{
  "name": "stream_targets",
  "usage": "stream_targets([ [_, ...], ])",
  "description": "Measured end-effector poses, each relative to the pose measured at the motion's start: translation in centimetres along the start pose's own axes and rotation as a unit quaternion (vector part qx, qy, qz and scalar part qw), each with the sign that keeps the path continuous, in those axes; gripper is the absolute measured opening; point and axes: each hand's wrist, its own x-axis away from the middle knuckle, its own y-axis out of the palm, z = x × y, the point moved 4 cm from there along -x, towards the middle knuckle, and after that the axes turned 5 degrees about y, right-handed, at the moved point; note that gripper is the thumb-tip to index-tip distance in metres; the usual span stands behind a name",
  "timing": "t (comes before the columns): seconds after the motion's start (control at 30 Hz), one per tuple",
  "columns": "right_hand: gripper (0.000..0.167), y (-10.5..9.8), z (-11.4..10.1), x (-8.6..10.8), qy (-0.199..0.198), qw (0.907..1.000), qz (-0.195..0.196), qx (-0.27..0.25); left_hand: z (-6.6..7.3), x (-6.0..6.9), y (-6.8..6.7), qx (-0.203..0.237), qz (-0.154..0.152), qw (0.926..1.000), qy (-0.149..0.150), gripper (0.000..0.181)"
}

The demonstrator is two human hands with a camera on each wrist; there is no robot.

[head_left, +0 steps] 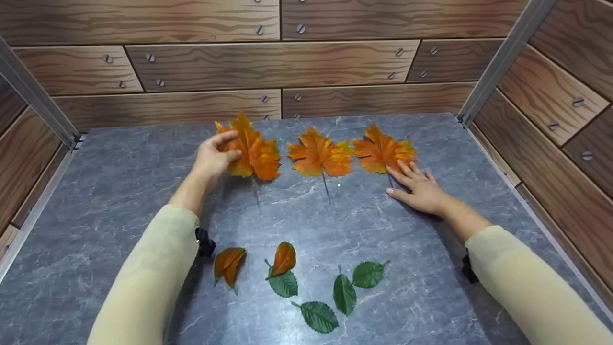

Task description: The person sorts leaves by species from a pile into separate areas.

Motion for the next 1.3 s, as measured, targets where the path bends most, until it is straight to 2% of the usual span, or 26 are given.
stream_targets([
  [0.13,0.078,0.2,-0.2,-0.1,-0.002,1.0,-0.001,-0.001,-1.6,0.0,-0.3,-0.036,-0.039,0.9985,-0.015,0.061],
  [0.33,0.079,0.0,-0.1,0.0,0.004,1.0,-0.004,-0.003,-2.3,-0.3,-0.2,-0.074,-0.074,0.9943,-0.019,0.062],
  [0.63,0.079,0.0,0.3,0.0,0.005,1.0,-0.005,-0.003,-3.0,-0.7,0.2,-0.122,-0.082,0.989,-0.013,0.063],
  [1.07,0.079,0.2,0.3,0.0,0.007,1.0,-0.005,0.0,-3.0,-0.7,0.3,-0.139,-0.084,0.9868,-0.003,0.063],
  [1.3,0.079,0.0,0.1,0.0,0.002,1.0,-0.004,-0.002,-2.7,-0.8,-0.2,-0.135,-0.078,0.9877,0.007,0.065],
])
